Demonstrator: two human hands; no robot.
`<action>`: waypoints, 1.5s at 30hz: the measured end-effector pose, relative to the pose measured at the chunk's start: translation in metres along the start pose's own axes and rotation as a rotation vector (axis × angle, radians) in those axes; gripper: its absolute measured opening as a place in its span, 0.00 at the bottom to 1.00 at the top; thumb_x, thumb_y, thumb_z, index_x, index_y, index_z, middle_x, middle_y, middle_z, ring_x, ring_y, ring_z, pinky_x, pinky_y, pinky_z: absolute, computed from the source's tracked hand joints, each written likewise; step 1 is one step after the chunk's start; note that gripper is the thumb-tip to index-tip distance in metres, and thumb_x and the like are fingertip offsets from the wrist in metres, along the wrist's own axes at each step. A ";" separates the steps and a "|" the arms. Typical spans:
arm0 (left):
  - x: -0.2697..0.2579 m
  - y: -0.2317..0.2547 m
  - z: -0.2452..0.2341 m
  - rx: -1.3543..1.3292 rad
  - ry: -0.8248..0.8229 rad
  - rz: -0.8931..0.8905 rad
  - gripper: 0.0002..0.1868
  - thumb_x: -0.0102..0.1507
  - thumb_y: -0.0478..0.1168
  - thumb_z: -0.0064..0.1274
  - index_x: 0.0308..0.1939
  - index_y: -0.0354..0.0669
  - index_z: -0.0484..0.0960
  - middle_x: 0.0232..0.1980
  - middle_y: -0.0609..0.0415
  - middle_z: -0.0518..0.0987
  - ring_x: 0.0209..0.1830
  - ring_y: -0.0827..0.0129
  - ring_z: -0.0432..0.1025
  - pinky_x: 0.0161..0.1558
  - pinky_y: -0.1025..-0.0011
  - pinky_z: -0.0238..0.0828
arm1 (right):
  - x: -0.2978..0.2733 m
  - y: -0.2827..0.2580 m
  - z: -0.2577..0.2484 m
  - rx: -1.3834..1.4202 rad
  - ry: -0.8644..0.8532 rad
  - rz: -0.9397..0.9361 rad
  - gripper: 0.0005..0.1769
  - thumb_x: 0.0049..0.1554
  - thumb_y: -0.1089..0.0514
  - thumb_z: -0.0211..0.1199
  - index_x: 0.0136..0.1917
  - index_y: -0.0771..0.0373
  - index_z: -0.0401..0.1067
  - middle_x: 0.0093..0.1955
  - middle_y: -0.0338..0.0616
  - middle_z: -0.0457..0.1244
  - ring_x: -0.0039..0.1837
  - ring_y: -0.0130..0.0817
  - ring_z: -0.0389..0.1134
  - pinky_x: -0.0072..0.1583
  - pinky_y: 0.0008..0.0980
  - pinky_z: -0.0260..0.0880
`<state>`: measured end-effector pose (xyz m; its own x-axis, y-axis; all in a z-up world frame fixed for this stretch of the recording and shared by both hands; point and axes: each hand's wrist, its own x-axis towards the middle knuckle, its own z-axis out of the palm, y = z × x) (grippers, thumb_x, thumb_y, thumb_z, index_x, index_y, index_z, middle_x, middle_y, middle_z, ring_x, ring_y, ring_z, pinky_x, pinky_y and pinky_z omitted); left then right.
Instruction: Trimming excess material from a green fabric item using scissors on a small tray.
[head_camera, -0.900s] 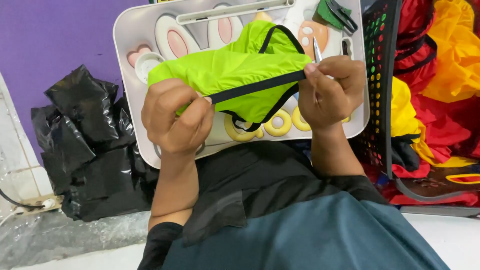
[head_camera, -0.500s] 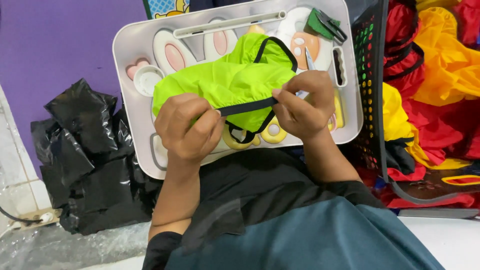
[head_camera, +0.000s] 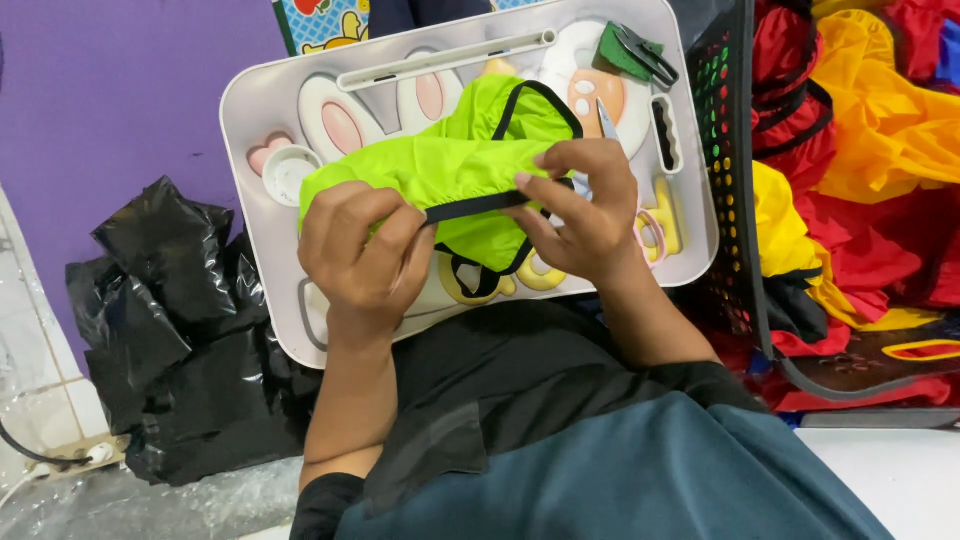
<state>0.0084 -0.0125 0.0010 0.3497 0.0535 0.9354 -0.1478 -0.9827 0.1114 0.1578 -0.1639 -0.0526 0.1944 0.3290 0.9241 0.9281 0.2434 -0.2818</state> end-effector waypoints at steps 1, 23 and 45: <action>-0.001 0.001 0.001 0.001 0.001 0.003 0.10 0.58 0.24 0.58 0.27 0.42 0.81 0.28 0.51 0.75 0.23 0.58 0.67 0.29 0.62 0.71 | 0.001 -0.001 0.000 0.000 0.002 -0.002 0.10 0.59 0.62 0.71 0.53 0.67 0.79 0.48 0.56 0.64 0.42 0.46 0.64 0.42 0.45 0.70; -0.016 0.000 0.000 -0.121 -0.152 -0.011 0.07 0.66 0.38 0.60 0.32 0.44 0.83 0.33 0.53 0.77 0.30 0.55 0.70 0.36 0.58 0.70 | -0.004 0.001 -0.001 -0.006 0.017 -0.079 0.10 0.53 0.70 0.72 0.48 0.62 0.81 0.42 0.52 0.67 0.36 0.46 0.65 0.40 0.42 0.70; -0.014 0.004 -0.002 -0.115 -0.176 -0.028 0.06 0.65 0.36 0.60 0.33 0.42 0.82 0.33 0.52 0.76 0.30 0.54 0.71 0.36 0.57 0.72 | -0.006 -0.006 0.003 -0.078 0.068 -0.049 0.07 0.53 0.69 0.72 0.43 0.58 0.81 0.41 0.45 0.67 0.37 0.39 0.66 0.39 0.37 0.71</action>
<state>0.0015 -0.0171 -0.0107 0.5099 0.0391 0.8594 -0.2364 -0.9541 0.1837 0.1502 -0.1642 -0.0572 0.1666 0.2552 0.9524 0.9584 0.1850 -0.2172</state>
